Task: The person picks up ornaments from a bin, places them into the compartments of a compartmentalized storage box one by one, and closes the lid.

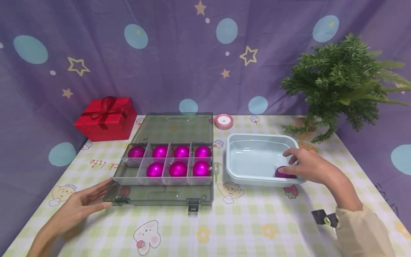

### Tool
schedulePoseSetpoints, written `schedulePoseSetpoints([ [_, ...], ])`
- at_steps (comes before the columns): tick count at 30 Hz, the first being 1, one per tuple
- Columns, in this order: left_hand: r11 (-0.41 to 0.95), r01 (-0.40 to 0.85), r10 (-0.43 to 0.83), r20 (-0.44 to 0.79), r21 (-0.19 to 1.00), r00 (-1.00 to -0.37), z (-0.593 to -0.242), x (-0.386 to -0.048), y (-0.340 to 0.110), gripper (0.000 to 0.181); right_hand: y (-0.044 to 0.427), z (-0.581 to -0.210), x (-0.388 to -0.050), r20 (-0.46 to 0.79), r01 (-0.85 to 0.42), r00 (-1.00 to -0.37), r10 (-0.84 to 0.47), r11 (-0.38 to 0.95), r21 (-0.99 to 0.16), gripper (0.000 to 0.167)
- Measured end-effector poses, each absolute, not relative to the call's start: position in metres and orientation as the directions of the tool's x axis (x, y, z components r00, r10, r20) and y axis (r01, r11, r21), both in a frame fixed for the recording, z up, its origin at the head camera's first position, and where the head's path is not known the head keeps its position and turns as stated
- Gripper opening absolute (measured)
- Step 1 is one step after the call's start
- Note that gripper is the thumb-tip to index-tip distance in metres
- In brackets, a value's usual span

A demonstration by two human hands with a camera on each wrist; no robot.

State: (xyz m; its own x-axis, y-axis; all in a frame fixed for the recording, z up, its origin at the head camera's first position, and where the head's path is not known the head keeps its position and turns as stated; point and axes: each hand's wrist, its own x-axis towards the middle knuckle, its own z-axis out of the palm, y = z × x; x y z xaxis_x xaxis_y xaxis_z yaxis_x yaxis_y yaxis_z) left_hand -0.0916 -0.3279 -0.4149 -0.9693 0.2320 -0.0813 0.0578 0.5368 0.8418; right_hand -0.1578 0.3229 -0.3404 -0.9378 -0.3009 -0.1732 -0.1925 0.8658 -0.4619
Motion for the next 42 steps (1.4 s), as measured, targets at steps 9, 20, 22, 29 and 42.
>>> schedulePoseSetpoints([
  [9,0.543,0.077,0.236,-0.064,0.836,-0.970,-0.416,-0.091,-0.328,0.077,0.316,-0.337,-0.162,-0.236,-0.182,-0.926,-0.296,0.894,-0.409,0.065],
  [20,0.546,0.061,0.228,-0.078,0.836,-0.971,-0.415,-0.091,-0.328,0.077,0.306,-0.357,-0.172,-0.268,-0.214,-0.888,-0.375,0.851,-0.480,0.058],
  [22,0.544,0.062,0.230,-0.078,0.837,-0.970,-0.415,-0.091,-0.328,0.077,0.305,-0.361,-0.174,-0.255,-0.226,-0.885,-0.391,0.837,-0.497,0.057],
  [29,0.540,0.042,0.227,-0.097,0.840,-0.969,-0.415,-0.091,-0.328,0.077,0.303,-0.364,-0.177,-0.162,-0.266,-0.889,-0.427,0.772,-0.578,0.052],
  [42,0.537,0.049,0.228,-0.089,0.842,-0.970,-0.415,-0.091,-0.328,0.077,0.277,-0.346,-0.181,0.064,-0.347,-0.902,-0.427,0.629,-0.696,0.047],
])
